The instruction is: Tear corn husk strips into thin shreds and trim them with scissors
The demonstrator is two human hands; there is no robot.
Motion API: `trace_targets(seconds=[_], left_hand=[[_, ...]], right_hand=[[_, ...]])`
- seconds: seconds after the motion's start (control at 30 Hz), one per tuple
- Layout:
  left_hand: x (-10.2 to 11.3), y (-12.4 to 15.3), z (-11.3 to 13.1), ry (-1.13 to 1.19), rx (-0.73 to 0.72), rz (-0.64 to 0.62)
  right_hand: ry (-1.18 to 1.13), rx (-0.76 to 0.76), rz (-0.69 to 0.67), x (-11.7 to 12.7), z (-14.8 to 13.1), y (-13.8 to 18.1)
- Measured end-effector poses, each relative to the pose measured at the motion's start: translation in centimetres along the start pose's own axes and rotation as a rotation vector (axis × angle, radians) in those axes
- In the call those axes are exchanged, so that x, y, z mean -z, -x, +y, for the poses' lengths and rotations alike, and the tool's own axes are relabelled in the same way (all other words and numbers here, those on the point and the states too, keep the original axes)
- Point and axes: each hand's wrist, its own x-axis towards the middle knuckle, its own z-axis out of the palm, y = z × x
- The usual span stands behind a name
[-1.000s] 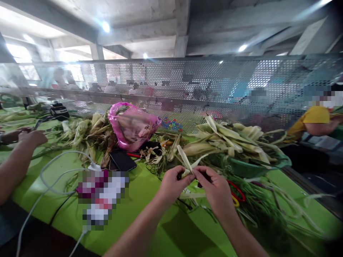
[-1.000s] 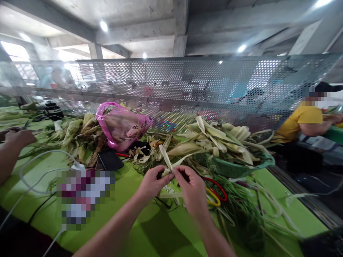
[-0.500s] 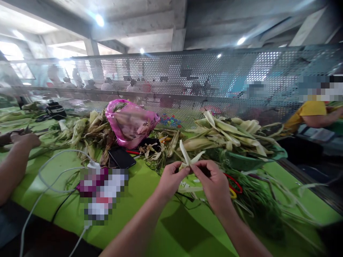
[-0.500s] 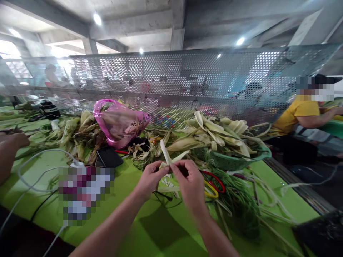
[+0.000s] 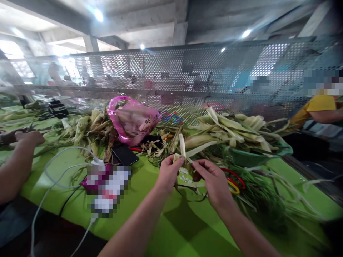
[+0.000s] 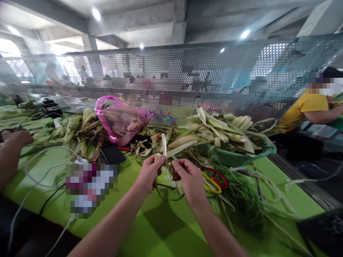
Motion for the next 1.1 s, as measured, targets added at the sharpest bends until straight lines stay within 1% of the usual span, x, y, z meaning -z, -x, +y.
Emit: trace_targets(seconds=[0.07,0.13,0.23,0.3,0.47,0.57,0.67,0.77,0.87,0.93,1.03,1.1], left_hand=[[0.0,0.0,0.0,0.003,0.015,-0.023],[0.0,0.1,0.0,-0.018,0.036,-0.057],[0.0,0.1,0.0,-0.058,0.069,-0.057],[0.0,0.0,0.0,-0.069,0.076,-0.036],[0.1,-0.1,0.0,-0.09,0.141,-0.036],[0.1,-0.1,0.0,-0.077,0.144,-0.052],[0.1,-0.1,0.0,-0.08,0.141,-0.062],[0.1,-0.1,0.1,-0.13,0.147,-0.066],[0.1,0.0,0.1,-0.169,0.147,-0.08],[0.2,-0.1,-0.1,-0.213,0.118,-0.097],[0.4,-0.5,-0.6,-0.354,-0.006,-0.125],[0.6,-0.9,-0.9,-0.451,-0.09,-0.123]], right_hand=[[-0.104,-0.118,-0.043,0.0,0.3,-0.4],[-0.196,-0.141,-0.025,0.2,0.5,-0.8],[-0.265,-0.024,0.081,0.8,0.2,-1.2],[-0.235,0.062,0.102,1.1,-0.3,-1.2],[-0.132,0.162,0.061,1.6,-1.6,-0.8],[-0.092,0.189,-0.017,1.9,-1.8,-0.6],[0.049,0.168,-0.139,2.2,-1.8,-0.7],[0.283,0.202,-0.193,2.5,-1.8,-0.9],[0.449,0.279,-0.178,2.7,-1.7,-0.9],[0.514,0.294,-0.153,2.7,-1.7,-0.8],[0.607,0.321,-0.13,2.6,-1.6,-0.6],[0.663,0.401,-0.129,2.4,-1.6,-0.6]])
